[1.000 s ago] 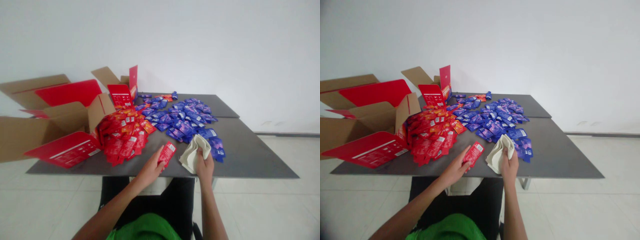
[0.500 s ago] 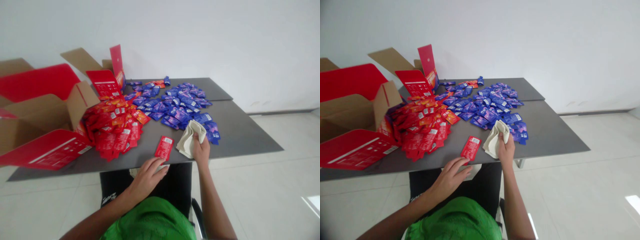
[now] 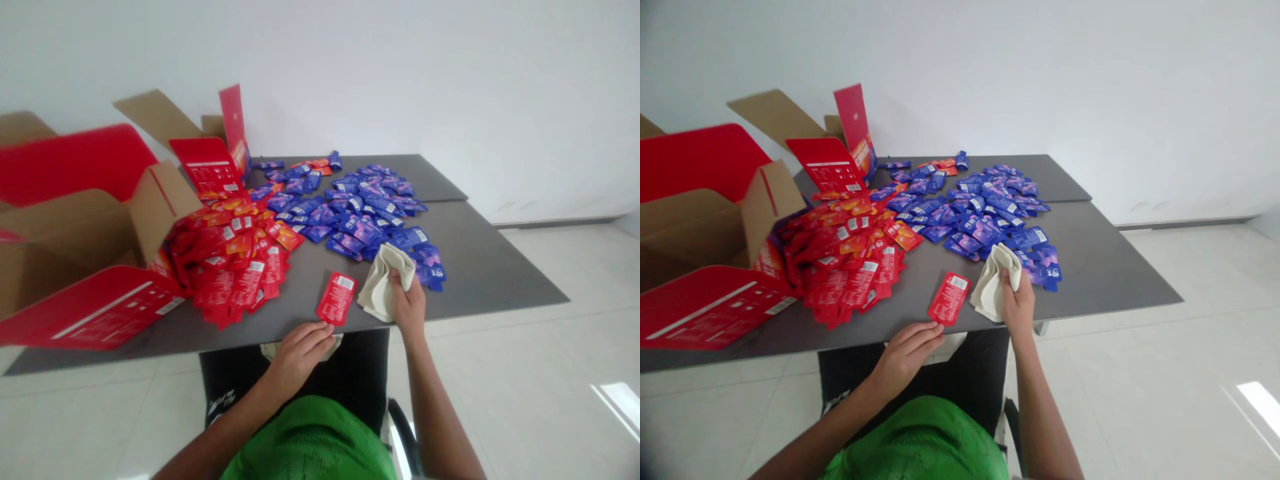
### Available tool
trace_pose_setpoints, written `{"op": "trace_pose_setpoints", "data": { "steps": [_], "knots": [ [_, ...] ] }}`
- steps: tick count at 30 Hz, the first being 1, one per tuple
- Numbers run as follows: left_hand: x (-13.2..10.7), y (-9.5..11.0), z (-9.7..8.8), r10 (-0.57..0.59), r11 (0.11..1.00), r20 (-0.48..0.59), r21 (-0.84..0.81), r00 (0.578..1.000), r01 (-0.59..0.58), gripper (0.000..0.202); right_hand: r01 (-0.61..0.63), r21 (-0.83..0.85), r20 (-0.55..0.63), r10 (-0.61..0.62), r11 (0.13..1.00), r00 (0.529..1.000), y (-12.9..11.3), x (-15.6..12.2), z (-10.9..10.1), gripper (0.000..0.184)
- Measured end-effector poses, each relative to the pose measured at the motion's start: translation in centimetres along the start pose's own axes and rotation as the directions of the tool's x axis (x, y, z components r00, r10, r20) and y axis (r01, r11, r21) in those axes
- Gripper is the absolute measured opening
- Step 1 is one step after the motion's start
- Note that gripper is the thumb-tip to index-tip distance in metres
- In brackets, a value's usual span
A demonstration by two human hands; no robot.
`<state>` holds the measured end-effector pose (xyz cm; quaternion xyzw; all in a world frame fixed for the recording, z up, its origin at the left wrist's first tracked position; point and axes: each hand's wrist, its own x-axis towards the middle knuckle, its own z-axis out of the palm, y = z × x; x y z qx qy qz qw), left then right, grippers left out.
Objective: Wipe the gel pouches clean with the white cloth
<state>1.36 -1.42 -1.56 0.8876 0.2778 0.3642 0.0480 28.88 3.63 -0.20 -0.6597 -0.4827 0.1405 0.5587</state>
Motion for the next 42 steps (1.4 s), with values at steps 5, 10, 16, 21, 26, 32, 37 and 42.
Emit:
{"op": "trace_pose_setpoints", "data": {
  "steps": [5, 10, 16, 21, 26, 32, 37, 42],
  "knots": [
    [-0.1, 0.2, 0.0, -0.031, 0.999, 0.016, -0.007, 0.999, 0.031, 0.024, 0.056, -0.036, 0.074, -0.053, 0.998, 0.996, -0.9, 0.4, -0.7, 0.044],
    [-1.1, 0.1, 0.7, -0.048, 0.998, 0.011, -0.041, 0.999, 0.049, 0.026, 0.488, 0.033, 0.354, -0.466, 0.872, 0.811, -4.1, -0.2, -1.2, 0.027],
    [-1.5, 0.3, 1.4, -0.108, 0.994, -0.032, -0.031, 0.994, 0.107, 0.023, 0.680, 0.095, 0.790, -0.471, 0.727, 0.393, -5.4, -1.2, 2.3, 0.042],
    [-0.8, 0.4, 0.9, -0.117, 0.988, -0.003, -0.099, 0.993, 0.116, 0.024, 0.670, -0.229, 0.764, -0.296, 0.706, 0.573, -4.6, 3.3, 4.0, 0.060],
    [-0.6, 0.5, 0.6, -0.136, 0.985, 0.002, -0.104, 0.991, 0.135, 0.027, 0.657, -0.208, 0.688, -0.369, 0.724, 0.625, -5.6, 1.7, 2.3, 0.064],
    [-0.6, 0.5, 0.8, -0.154, 0.986, 0.006, -0.060, 0.988, 0.154, 0.025, 0.669, -0.016, 0.825, -0.368, 0.743, 0.429, -5.4, -2.3, 2.0, 0.049],
    [-0.3, 0.4, 0.6, -0.144, 0.981, -0.003, -0.135, 0.990, 0.143, 0.024, 0.639, -0.273, 0.735, -0.273, 0.719, 0.621, -4.4, 3.3, 3.2, 0.059],
    [-0.2, 0.3, 0.6, -0.152, 0.978, -0.010, -0.147, 0.988, 0.149, 0.026, 0.665, -0.176, 0.714, -0.371, 0.726, 0.594, -5.5, 1.2, 1.7, 0.058]
  ]
}}
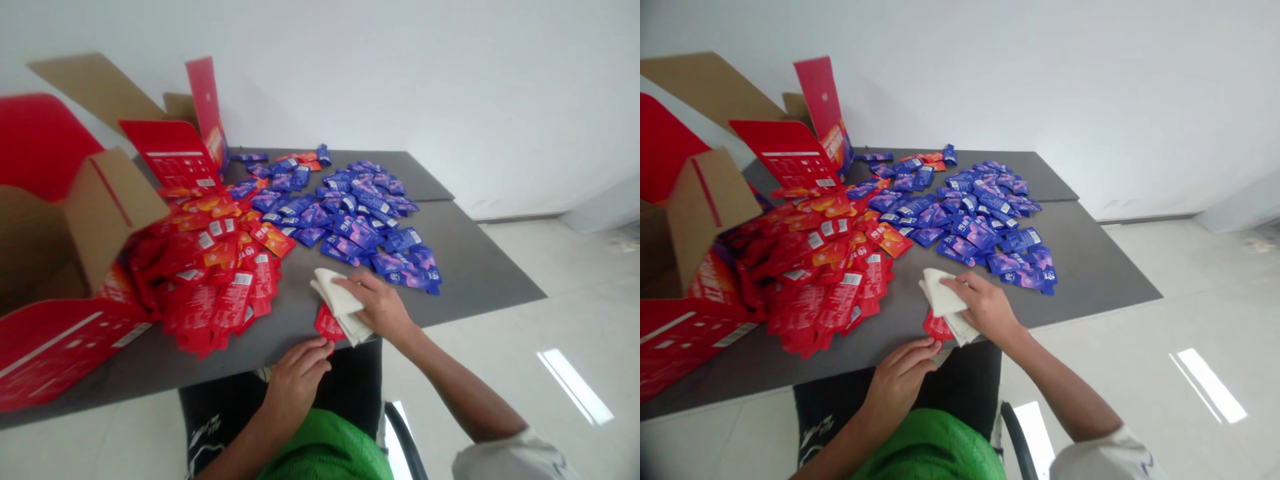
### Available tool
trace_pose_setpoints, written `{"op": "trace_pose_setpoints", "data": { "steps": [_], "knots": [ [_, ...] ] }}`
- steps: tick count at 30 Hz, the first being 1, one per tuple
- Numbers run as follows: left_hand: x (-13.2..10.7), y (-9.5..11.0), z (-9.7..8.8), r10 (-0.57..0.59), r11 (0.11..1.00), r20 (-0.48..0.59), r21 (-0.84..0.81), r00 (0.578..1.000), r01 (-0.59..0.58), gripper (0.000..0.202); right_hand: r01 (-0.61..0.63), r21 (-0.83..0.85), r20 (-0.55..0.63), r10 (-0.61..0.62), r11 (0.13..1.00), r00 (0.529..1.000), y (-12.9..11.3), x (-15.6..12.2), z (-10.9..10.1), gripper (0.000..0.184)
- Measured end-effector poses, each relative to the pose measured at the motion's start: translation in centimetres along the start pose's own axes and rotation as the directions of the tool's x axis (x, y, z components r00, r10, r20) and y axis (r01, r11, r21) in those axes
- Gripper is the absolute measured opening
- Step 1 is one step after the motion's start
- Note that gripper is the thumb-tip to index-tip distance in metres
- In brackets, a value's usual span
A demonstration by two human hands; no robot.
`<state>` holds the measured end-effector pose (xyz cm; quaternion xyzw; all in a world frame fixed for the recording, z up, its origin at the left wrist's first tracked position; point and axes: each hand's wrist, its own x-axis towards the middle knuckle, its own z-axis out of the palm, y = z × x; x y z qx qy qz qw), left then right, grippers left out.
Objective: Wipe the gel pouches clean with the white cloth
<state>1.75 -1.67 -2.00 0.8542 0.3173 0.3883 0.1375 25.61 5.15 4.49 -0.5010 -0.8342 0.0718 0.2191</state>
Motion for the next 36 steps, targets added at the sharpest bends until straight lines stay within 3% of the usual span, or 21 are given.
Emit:
{"op": "trace_pose_setpoints", "data": {
  "steps": [4, 7, 10, 14, 18, 21, 25, 29, 31, 33, 36],
  "knots": [
    [-0.2, -0.1, 0.1, -0.021, 0.998, 0.005, 0.056, 1.000, 0.021, 0.025, 0.138, 0.118, 0.109, -0.151, 0.983, 0.982, -2.4, -2.1, 1.4, 0.047],
    [-0.1, -0.1, 0.2, -0.016, 1.000, 0.010, 0.010, 1.000, 0.016, 0.026, 0.050, 0.120, 0.115, -0.064, 0.991, 0.991, -1.0, -0.6, 1.7, 0.051],
    [0.0, -0.1, 0.2, -0.027, 0.999, 0.007, -0.032, 1.000, 0.027, 0.027, -0.071, -0.028, 0.051, 0.073, 0.997, 0.996, 1.3, 1.6, 0.8, 0.059],
    [0.1, -0.1, 0.2, -0.047, 0.998, 0.009, -0.051, 0.999, 0.047, 0.028, -0.043, -0.036, -0.064, 0.041, 0.998, 0.997, 0.4, 0.8, 0.0, 0.057],
    [0.0, -0.2, 0.1, -0.040, 0.999, 0.013, 0.026, 0.999, 0.039, 0.026, 0.136, 0.093, 0.077, -0.143, 0.986, 0.987, -2.6, -2.0, 1.1, 0.047],
    [0.0, -0.3, 0.1, -0.048, 0.999, 0.033, 0.012, 0.998, 0.047, 0.027, 0.090, 0.142, 0.134, -0.109, 0.986, 0.985, -2.0, -1.4, 1.8, 0.047],
    [0.3, -0.2, -0.1, -0.057, 0.996, 0.027, -0.065, 0.998, 0.059, 0.027, -0.080, -0.032, 0.039, 0.081, 0.996, 0.996, 1.2, 1.6, 0.8, 0.057],
    [0.4, 0.0, -0.1, -0.065, 0.995, 0.011, -0.079, 0.998, 0.066, 0.027, -0.042, -0.015, -0.083, 0.041, 0.999, 0.996, 0.3, 1.0, -0.6, 0.058],
    [0.4, 0.0, -0.1, -0.063, 0.997, 0.016, -0.051, 0.998, 0.064, 0.027, 0.048, 0.055, -0.040, -0.046, 0.997, 0.998, -1.4, -0.7, -0.5, 0.053],
    [0.3, 0.0, -0.1, -0.055, 0.998, 0.015, 0.001, 0.998, 0.055, 0.028, 0.122, 0.106, 0.080, -0.131, 0.987, 0.988, -2.6, -2.0, 0.1, 0.048],
    [0.3, 0.0, -0.2, -0.056, 0.998, 0.029, 0.001, 0.998, 0.056, 0.028, 0.092, 0.165, 0.172, -0.121, 0.982, 0.978, -2.0, -1.8, 1.1, 0.048]
  ]
}}
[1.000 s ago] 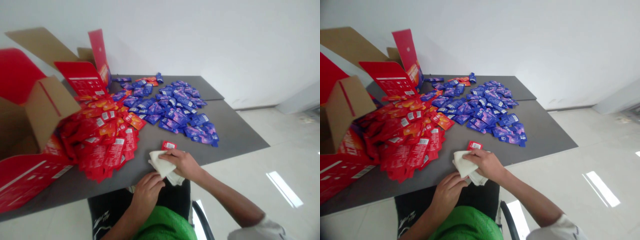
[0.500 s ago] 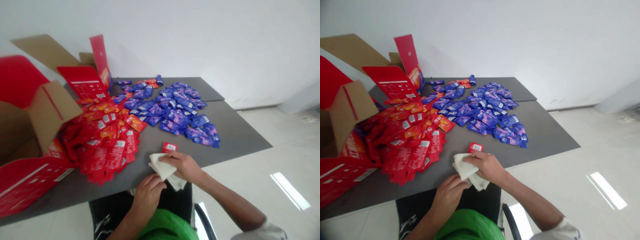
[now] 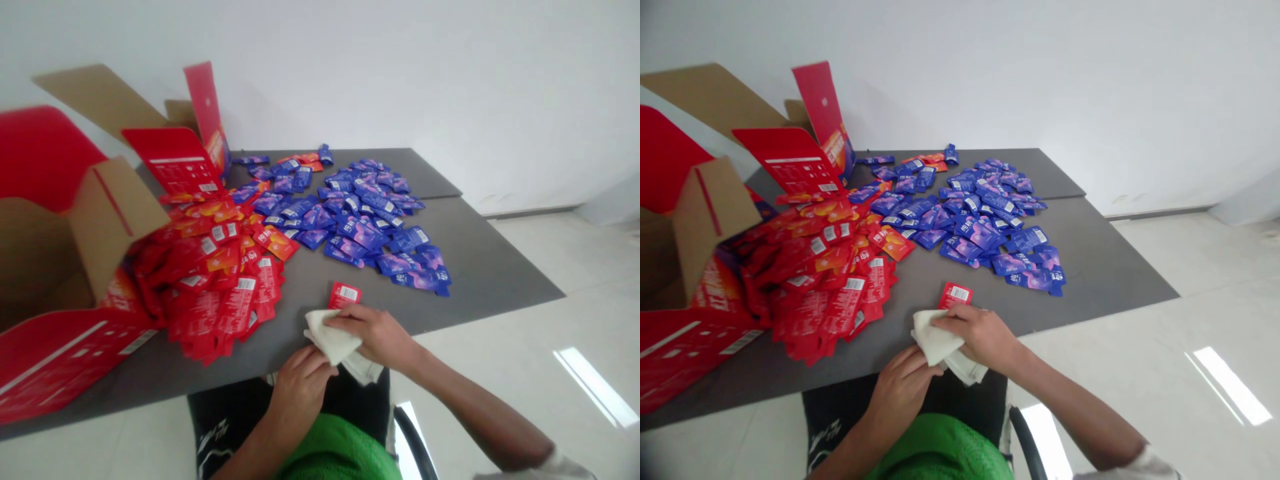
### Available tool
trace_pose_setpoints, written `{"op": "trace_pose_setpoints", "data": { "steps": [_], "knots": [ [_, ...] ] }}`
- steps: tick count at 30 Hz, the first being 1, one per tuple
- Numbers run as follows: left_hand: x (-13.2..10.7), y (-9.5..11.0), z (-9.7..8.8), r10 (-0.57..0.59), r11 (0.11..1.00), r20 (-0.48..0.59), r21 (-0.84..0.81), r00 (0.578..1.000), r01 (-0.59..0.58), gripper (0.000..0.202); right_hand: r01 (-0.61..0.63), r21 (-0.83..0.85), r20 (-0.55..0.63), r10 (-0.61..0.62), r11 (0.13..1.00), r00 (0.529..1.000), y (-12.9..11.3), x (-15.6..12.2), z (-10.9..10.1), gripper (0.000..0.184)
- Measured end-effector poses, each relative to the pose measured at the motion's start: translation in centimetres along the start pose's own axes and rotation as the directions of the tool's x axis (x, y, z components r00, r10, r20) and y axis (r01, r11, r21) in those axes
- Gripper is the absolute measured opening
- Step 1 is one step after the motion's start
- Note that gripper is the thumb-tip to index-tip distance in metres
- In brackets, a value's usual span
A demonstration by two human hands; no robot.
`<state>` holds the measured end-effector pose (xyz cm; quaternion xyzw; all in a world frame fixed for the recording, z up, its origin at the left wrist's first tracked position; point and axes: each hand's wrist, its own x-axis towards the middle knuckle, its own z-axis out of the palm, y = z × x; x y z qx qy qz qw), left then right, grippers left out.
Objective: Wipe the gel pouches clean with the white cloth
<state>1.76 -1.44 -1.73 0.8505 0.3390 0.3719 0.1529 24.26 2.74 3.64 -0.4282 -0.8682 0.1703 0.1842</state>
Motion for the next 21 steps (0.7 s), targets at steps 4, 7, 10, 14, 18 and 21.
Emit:
{"op": "trace_pose_setpoints", "data": {
  "steps": [4, 7, 10, 14, 18, 21],
  "knots": [
    [0.1, 0.0, -0.1, -0.012, 0.997, 0.020, -0.081, 1.000, 0.014, 0.026, -0.188, -0.122, -0.124, 0.173, 0.975, 0.977, 3.6, 2.6, -1.4, 0.054],
    [0.2, 0.0, 0.0, -0.013, 0.996, 0.020, -0.089, 1.000, 0.014, 0.025, -0.233, -0.226, -0.193, 0.191, 0.946, 0.962, 3.9, 2.7, -2.5, 0.058],
    [0.1, 0.1, 0.0, -0.008, 0.997, 0.009, -0.076, 1.000, 0.009, 0.025, -0.116, -0.138, -0.202, 0.087, 0.984, 0.976, 1.5, 0.7, -1.9, 0.055],
    [0.2, 0.3, -0.2, -0.013, 1.000, 0.021, 0.000, 1.000, 0.013, 0.027, 0.029, -0.003, -0.080, -0.029, 1.000, 0.996, -0.4, -1.0, 0.1, 0.048],
    [0.4, 0.3, -0.3, -0.003, 0.998, 0.025, -0.064, 1.000, 0.004, 0.026, -0.102, -0.067, -0.098, 0.095, 0.993, 0.991, 2.5, 1.4, -0.7, 0.054],
    [0.5, 0.3, -0.2, -0.001, 0.997, 0.012, -0.079, 1.000, 0.002, 0.025, -0.180, -0.206, -0.188, 0.142, 0.962, 0.972, 4.0, 2.8, -2.3, 0.059]
  ]
}}
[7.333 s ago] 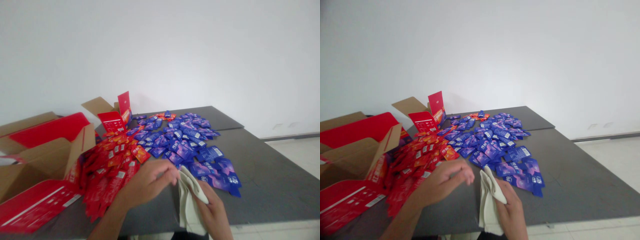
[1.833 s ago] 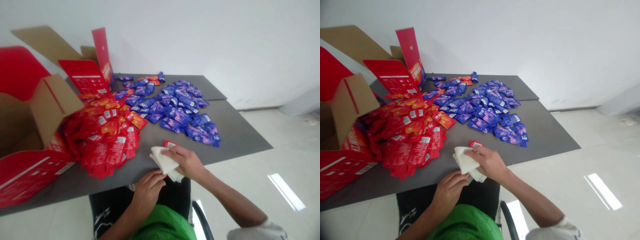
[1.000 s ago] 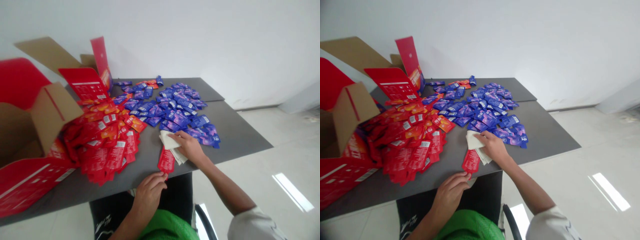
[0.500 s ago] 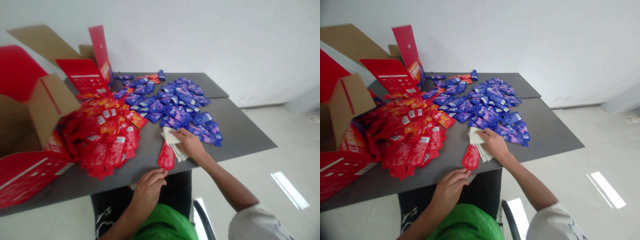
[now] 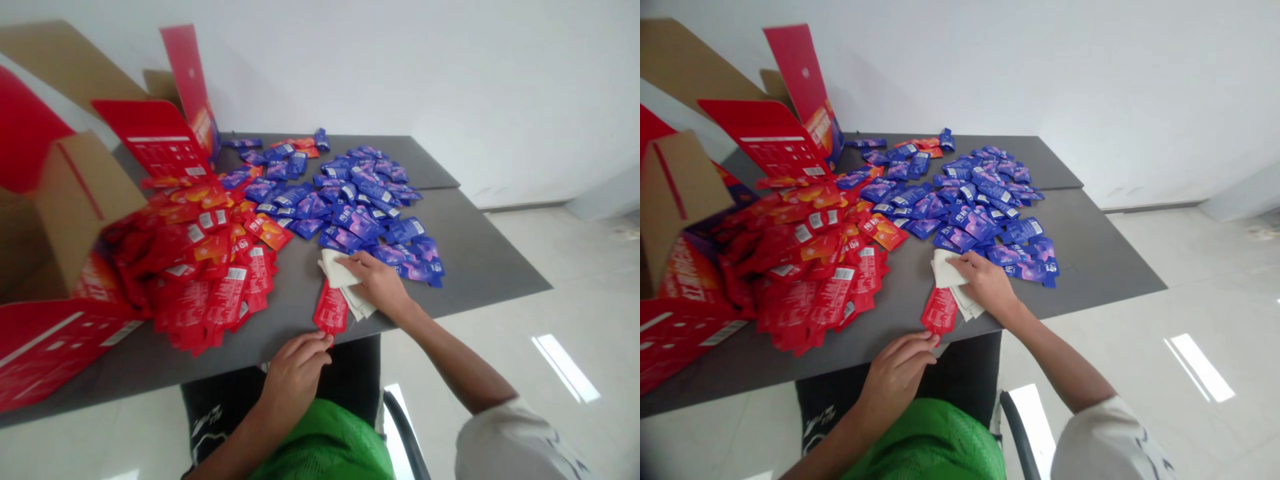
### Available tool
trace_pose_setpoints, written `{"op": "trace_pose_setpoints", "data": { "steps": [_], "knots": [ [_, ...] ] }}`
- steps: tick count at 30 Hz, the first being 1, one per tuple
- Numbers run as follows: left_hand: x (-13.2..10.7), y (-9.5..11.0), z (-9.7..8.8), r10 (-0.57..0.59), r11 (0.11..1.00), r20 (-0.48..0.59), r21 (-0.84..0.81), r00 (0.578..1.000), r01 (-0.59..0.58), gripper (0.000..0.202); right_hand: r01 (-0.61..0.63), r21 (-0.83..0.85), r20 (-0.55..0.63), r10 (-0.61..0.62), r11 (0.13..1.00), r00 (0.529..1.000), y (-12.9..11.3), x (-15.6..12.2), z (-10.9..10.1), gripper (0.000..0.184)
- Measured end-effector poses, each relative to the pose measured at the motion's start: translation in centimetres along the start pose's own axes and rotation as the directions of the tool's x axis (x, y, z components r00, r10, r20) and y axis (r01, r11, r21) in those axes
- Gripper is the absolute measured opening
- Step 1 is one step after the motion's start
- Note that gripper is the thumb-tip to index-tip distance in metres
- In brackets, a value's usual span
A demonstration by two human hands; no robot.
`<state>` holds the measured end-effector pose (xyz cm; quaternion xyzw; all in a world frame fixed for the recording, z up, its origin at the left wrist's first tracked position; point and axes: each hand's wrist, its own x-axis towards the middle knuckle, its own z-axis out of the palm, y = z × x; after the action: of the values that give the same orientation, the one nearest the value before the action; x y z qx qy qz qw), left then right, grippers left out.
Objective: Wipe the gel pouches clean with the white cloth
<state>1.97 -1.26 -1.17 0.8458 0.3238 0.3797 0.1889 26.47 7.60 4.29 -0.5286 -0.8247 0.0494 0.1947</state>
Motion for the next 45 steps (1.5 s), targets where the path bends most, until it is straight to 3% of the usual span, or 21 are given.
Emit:
{"op": "trace_pose_setpoints", "data": {
  "steps": [4, 6, 8, 10, 13, 16, 19, 23, 26, 31, 35, 39, 42, 45],
  "knots": [
    [0.0, 0.0, -0.1, 0.010, 0.999, -0.001, 0.043, 1.000, -0.010, 0.025, 0.117, 0.071, -0.048, -0.114, 0.991, 0.992, -2.2, -2.3, -0.4, 0.054],
    [-0.1, 0.0, -0.1, 0.015, 0.995, 0.007, 0.100, 1.000, -0.016, 0.026, 0.197, 0.162, 0.010, -0.201, 0.967, 0.980, -3.7, -3.9, 0.2, 0.049],
    [-0.1, 0.0, -0.2, 0.012, 0.993, 0.020, 0.116, 1.000, -0.014, 0.026, 0.199, 0.227, 0.062, -0.218, 0.953, 0.974, -4.1, -4.4, 0.9, 0.046],
    [-0.1, -0.1, -0.2, 0.008, 0.998, 0.033, 0.070, 0.999, -0.010, 0.025, 0.127, 0.223, 0.071, -0.146, 0.966, 0.987, -3.0, -3.4, 1.4, 0.048],
    [-0.1, -0.1, -0.2, 0.003, 1.000, 0.043, 0.012, 0.999, -0.004, 0.024, 0.026, 0.082, 0.015, -0.027, 0.996, 1.000, -0.3, -0.5, 1.0, 0.053],
    [-0.1, -0.1, -0.1, -0.004, 1.000, 0.036, 0.002, 0.999, 0.004, 0.023, 0.024, -0.033, -0.040, -0.025, 0.999, 0.999, 0.6, 0.5, -0.1, 0.058],
    [0.0, 0.0, 0.0, -0.013, 1.000, 0.036, 0.006, 0.999, 0.013, 0.023, 0.079, 0.040, -0.073, -0.076, 0.996, 0.994, -1.5, -1.8, -0.7, 0.058],
    [0.1, 0.1, -0.2, 0.000, 0.995, 0.017, 0.101, 1.000, -0.002, 0.025, 0.199, 0.190, 0.047, -0.212, 0.961, 0.976, -4.4, -5.0, 0.3, 0.049],
    [0.1, 0.0, -0.2, -0.010, 0.998, 0.032, 0.058, 0.999, 0.009, 0.024, 0.124, 0.215, 0.087, -0.146, 0.969, 0.985, -3.3, -3.8, 1.2, 0.050],
    [-0.1, 0.0, -0.1, -0.033, 0.999, 0.045, -0.005, 0.998, 0.033, 0.024, -0.016, 0.006, -0.002, 0.016, 1.000, 1.000, 0.6, 0.2, 0.1, 0.057],
    [0.0, 0.1, -0.2, -0.033, 0.999, 0.044, 0.004, 0.998, 0.033, 0.026, 0.081, 0.057, -0.075, -0.077, 0.995, 0.994, -1.3, -1.4, -0.8, 0.055],
    [-0.1, 0.1, -0.3, -0.038, 0.997, 0.041, 0.070, 0.998, 0.035, 0.026, 0.231, 0.194, 0.059, -0.247, 0.953, 0.967, -4.0, -3.8, 0.3, 0.047],
    [-0.1, 0.0, -0.3, -0.044, 0.999, 0.058, 0.034, 0.997, 0.042, 0.026, 0.138, 0.225, 0.097, -0.163, 0.965, 0.982, -2.6, -2.4, 1.1, 0.049],
    [0.0, 0.0, -0.3, -0.038, 0.999, 0.052, -0.013, 0.998, 0.039, 0.026, 0.016, 0.069, 0.042, -0.019, 0.997, 0.999, 0.1, 0.3, 0.6, 0.055]
  ]
}}
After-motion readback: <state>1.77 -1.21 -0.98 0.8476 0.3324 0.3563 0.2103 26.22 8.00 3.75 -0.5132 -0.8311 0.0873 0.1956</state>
